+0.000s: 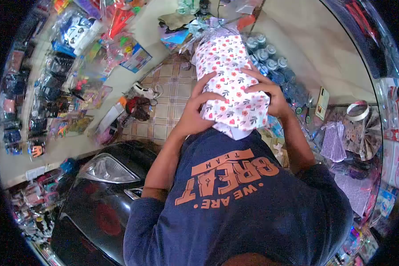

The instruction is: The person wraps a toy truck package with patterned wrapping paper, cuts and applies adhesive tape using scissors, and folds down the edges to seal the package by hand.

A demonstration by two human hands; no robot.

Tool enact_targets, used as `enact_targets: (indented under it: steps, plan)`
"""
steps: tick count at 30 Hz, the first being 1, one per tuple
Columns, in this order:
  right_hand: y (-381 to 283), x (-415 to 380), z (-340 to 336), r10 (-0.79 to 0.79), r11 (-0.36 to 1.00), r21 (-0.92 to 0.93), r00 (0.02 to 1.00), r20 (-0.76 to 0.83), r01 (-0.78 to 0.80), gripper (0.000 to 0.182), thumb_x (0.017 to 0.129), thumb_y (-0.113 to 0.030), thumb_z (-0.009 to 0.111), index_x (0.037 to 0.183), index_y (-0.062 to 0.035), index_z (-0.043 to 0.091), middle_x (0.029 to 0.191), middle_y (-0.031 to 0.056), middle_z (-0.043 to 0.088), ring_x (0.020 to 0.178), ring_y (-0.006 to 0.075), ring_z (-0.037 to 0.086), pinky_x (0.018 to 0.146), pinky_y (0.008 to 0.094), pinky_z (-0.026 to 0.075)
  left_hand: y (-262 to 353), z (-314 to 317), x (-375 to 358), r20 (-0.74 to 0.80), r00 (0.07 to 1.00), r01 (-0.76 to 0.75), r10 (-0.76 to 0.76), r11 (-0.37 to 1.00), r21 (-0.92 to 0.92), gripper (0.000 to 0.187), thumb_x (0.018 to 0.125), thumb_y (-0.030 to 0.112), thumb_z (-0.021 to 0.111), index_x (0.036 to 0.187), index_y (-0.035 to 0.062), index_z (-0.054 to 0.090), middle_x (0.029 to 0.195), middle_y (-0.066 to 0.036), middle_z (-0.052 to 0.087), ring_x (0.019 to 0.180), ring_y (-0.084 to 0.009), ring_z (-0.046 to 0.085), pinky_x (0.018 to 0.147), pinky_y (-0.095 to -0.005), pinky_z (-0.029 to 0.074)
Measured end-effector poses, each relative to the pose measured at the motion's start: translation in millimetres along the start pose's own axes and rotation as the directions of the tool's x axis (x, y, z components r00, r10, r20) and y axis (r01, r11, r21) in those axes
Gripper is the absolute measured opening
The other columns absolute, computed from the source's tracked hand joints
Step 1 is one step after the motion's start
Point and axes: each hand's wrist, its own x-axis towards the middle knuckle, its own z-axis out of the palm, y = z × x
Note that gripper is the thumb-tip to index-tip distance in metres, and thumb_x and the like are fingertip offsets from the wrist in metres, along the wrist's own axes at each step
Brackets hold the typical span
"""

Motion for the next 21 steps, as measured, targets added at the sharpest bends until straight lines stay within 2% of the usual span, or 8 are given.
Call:
enact_targets:
  steps: [1,4,6,11,13,15,17,21]
  plan:
    - [2.8,-4.5,-8.5,0.009,1.000,-0.008,1.000,-0.021,-0.010,0.038,0.077,-0.030,0.075,0.109,-0.0089,0.072,0.146,0.0213,0.048,0.140,0.0375,0.039,0.120,0.0555,0.010,-4.7,3.0,10.7,0.018,1.000,-0.021,0.021,1.000,0.005,0.046,0.060,0.011,0.087,0.103,0.0133,0.073,0.153,-0.018,0.036,0.144,-0.0346,0.031,0.115,-0.0452,0.028]
    - [9.5,-12.3,-31.6,0.068,0.995,-0.063,0.995,-0.076,-0.073,0.041,0.076,-0.027,0.072,0.113,-0.0099,0.072,0.148,0.0202,0.046,0.143,0.0378,0.034,0.120,0.0544,0.010,-25.4,16.7,48.9,0.046,0.995,-0.085,0.085,0.996,0.003,0.046,0.059,0.011,0.085,0.104,0.0135,0.073,0.153,-0.018,0.037,0.143,-0.0337,0.033,0.115,-0.0445,0.028]
    - [26.8,-20.0,-49.9,0.103,0.990,-0.085,0.987,-0.124,-0.113,0.044,0.074,-0.024,0.073,0.117,-0.0104,0.072,0.149,0.0172,0.045,0.145,0.0355,0.030,0.121,0.0508,0.012,-42.5,24.9,75.1,0.087,0.972,-0.219,0.216,0.976,0.018,0.048,0.057,0.008,0.082,0.105,0.0134,0.073,0.153,-0.017,0.037,0.142,-0.0334,0.035,0.115,-0.0443,0.029]
    - [60.9,-25.3,-83.7,0.164,0.983,-0.049,0.969,-0.184,-0.176,0.046,0.071,-0.014,0.079,0.117,-0.0100,0.072,0.151,0.0151,0.044,0.146,0.0331,0.028,0.120,0.0476,0.015,-85.1,50.4,124.0,0.115,0.972,-0.194,0.205,0.976,-0.102,0.052,0.055,0.004,0.077,0.106,0.0121,0.072,0.154,-0.017,0.037,0.143,-0.0337,0.035,0.115,-0.0441,0.027]
    - [73.2,-25.0,-96.5,0.164,0.978,-0.097,0.968,-0.190,-0.185,0.047,0.070,-0.011,0.080,0.117,-0.0097,0.072,0.151,0.0150,0.044,0.146,0.0334,0.029,0.120,0.0474,0.016,-99.5,59.8,140.0,0.134,0.965,-0.223,0.226,0.974,-0.034,0.053,0.055,0.003,0.078,0.107,0.0121,0.072,0.154,-0.017,0.036,0.143,-0.0332,0.034,0.115,-0.0438,0.027]
    - [96.6,-28.5,-107.0,0.168,0.979,-0.085,0.966,-0.194,-0.187,0.047,0.070,-0.011,0.079,0.117,-0.0102,0.072,0.150,0.0154,0.044,0.146,0.0336,0.029,0.120,0.0473,0.016,-113.4,66.4,151.7,0.138,0.963,-0.227,0.232,0.972,-0.055,0.052,0.056,0.001,0.078,0.107,0.0127,0.072,0.155,-0.017,0.035,0.144,-0.0331,0.032,0.116,-0.0435,0.027]
    - [116.3,-33.3,-114.6,0.178,0.983,-0.020,0.970,-0.163,-0.184,0.047,0.071,-0.013,0.080,0.118,-0.0120,0.072,0.150,0.0158,0.044,0.145,0.0334,0.030,0.120,0.0468,0.016,-127.7,75.5,158.2,0.126,0.976,-0.167,0.175,0.983,-0.074,0.052,0.056,0.001,0.077,0.107,0.0132,0.073,0.154,-0.017,0.036,0.144,-0.0337,0.032,0.117,-0.0431,0.027]
    - [133.1,-33.4,-111.0,0.211,0.962,-0.132,0.960,-0.185,-0.237,0.047,0.071,-0.007,0.076,0.117,-0.0149,0.073,0.153,0.0162,0.040,0.145,0.0336,0.030,0.120,0.0459,0.018,-152.7,83.8,167.7,0.143,0.971,-0.194,0.192,0.981,0.001,0.053,0.057,0.000,0.077,0.108,0.0141,0.073,0.156,-0.018,0.034,0.146,-0.0353,0.028,0.118,-0.0437,0.025]
